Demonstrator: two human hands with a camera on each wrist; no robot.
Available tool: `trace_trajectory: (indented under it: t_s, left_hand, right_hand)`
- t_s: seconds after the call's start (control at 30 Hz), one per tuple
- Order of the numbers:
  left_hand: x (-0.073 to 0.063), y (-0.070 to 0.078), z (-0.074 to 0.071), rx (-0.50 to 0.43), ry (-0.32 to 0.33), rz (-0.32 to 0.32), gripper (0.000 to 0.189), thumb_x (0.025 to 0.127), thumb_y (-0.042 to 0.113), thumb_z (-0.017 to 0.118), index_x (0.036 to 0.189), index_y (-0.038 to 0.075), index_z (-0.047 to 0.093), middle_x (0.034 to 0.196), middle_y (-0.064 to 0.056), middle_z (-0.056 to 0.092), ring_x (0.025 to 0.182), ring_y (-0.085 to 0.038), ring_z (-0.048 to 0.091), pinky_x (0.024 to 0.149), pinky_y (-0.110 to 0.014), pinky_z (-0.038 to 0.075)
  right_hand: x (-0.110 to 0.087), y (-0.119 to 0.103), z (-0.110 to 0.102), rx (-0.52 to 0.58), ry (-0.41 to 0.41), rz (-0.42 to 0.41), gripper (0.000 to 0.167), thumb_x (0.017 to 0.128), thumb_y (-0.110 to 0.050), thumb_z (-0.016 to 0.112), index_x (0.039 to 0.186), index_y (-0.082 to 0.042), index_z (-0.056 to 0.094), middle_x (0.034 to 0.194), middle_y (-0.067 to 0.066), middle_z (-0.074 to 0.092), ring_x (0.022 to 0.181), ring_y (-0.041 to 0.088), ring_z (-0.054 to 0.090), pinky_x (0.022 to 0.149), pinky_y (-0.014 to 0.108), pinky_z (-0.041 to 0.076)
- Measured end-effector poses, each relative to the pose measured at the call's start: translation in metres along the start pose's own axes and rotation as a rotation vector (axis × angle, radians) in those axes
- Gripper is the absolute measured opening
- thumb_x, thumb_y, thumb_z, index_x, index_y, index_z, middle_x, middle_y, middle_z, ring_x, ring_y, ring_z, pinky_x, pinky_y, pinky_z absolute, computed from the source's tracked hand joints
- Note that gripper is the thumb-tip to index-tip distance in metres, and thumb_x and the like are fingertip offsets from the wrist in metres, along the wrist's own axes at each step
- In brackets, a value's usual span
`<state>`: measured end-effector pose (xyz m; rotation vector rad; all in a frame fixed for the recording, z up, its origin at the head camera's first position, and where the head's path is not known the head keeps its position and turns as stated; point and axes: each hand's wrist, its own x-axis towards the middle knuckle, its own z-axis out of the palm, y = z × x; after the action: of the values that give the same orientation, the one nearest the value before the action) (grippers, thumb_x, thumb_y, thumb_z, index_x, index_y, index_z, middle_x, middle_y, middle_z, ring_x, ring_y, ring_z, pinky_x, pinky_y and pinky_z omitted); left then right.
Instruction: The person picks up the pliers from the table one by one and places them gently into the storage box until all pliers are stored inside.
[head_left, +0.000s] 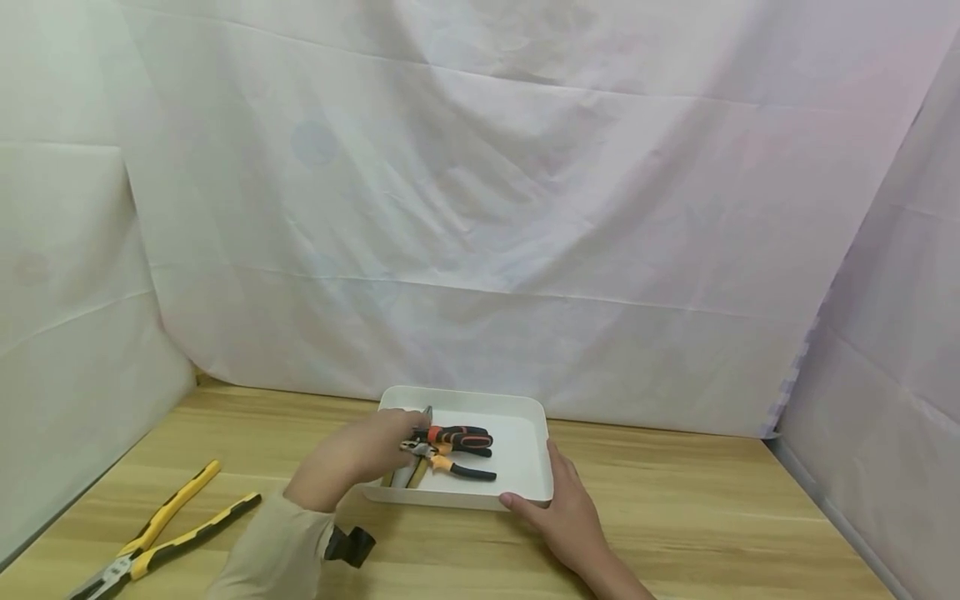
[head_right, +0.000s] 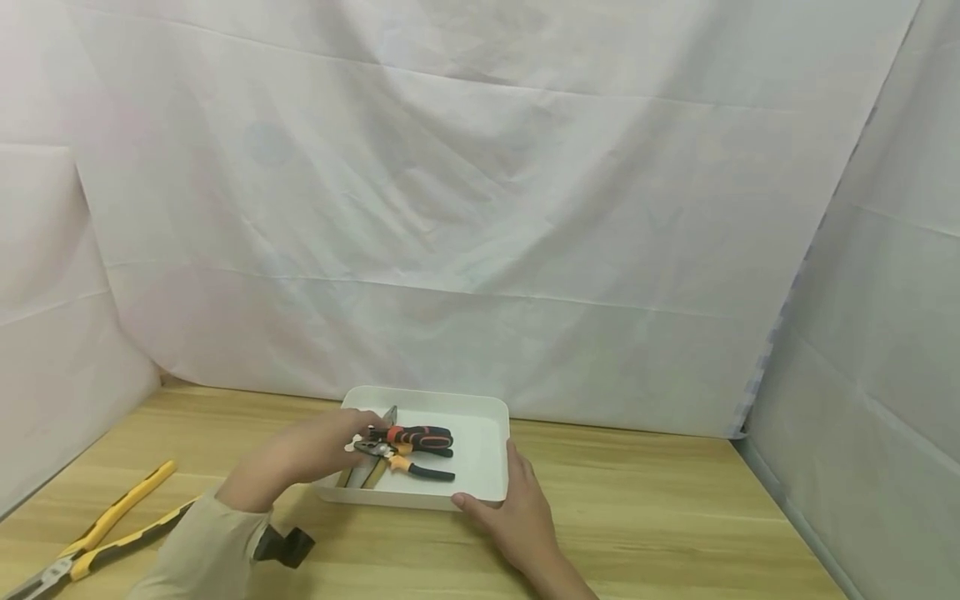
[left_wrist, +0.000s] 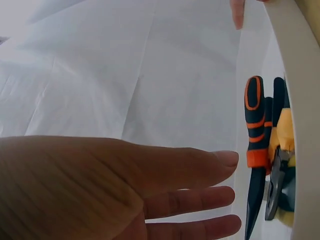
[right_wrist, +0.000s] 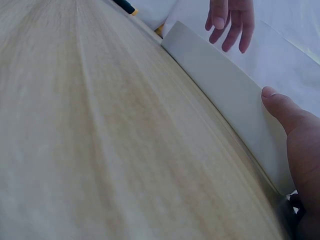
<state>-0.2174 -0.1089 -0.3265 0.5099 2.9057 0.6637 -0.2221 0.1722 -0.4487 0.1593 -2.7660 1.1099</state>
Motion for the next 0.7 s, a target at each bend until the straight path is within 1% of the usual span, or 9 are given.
trace_trajectory:
  t_s: [0.17,0.3,0.4,0.53,0.63,0.7]
  left_hand:
    - [-0.006,-0.007,-0.001,0.011,0.01,-0.025,0.045,0.089,0.004,0.074,0.131,0.0,0.061,0.132,-0.017,0.065,0.124,-0.036,0.061,0.103,-0.055,0.05]
    - [-0.012,-0.014,-0.003,0.039,0.029,-0.006,0.042,0.088,0.003,0.074,0.128,0.001,0.062,0.127,-0.017,0.067,0.118,-0.036,0.064,0.1,-0.054,0.052]
    - [-0.018,-0.018,-0.005,0.063,0.037,0.007,0.042,0.088,0.005,0.075,0.128,0.001,0.062,0.126,-0.017,0.068,0.116,-0.036,0.065,0.097,-0.053,0.053]
    - [-0.028,-0.025,-0.008,0.095,0.06,0.004,0.04,0.09,0.014,0.075,0.127,0.003,0.064,0.128,-0.015,0.068,0.119,-0.035,0.064,0.099,-0.053,0.052]
    - [-0.035,-0.032,-0.009,0.127,0.087,0.001,0.039,0.092,0.021,0.074,0.126,0.005,0.065,0.13,-0.013,0.068,0.122,-0.034,0.063,0.101,-0.053,0.051]
    - [-0.04,-0.037,-0.01,0.152,0.102,0.006,0.04,0.092,0.024,0.074,0.126,0.005,0.065,0.129,-0.012,0.068,0.122,-0.034,0.064,0.101,-0.053,0.051]
  right_hand:
    - [0.002,0.002,-0.002,-0.003,0.01,-0.007,0.117,0.076,-0.069,0.076,0.16,-0.005,0.026,0.157,0.021,0.041,0.143,0.04,0.045,0.113,0.059,0.041]
    - [0.002,0.004,-0.004,-0.006,0.009,-0.013,0.117,0.076,-0.069,0.076,0.159,-0.003,0.026,0.157,0.022,0.041,0.142,0.042,0.045,0.112,0.06,0.041]
    - [0.002,0.005,-0.005,-0.007,0.006,-0.005,0.117,0.076,-0.069,0.076,0.16,-0.004,0.026,0.157,0.022,0.041,0.143,0.041,0.045,0.113,0.059,0.04]
    - [0.002,0.006,-0.006,-0.013,0.008,-0.009,0.116,0.077,-0.068,0.076,0.16,-0.005,0.026,0.157,0.021,0.041,0.142,0.04,0.045,0.112,0.059,0.041]
    - [0.002,0.005,-0.007,-0.016,0.007,-0.019,0.115,0.077,-0.069,0.075,0.159,-0.004,0.026,0.156,0.022,0.042,0.142,0.041,0.046,0.111,0.059,0.041]
    - [0.002,0.005,-0.007,-0.02,0.004,-0.018,0.115,0.078,-0.069,0.074,0.159,-0.004,0.026,0.157,0.022,0.041,0.142,0.041,0.045,0.112,0.059,0.041]
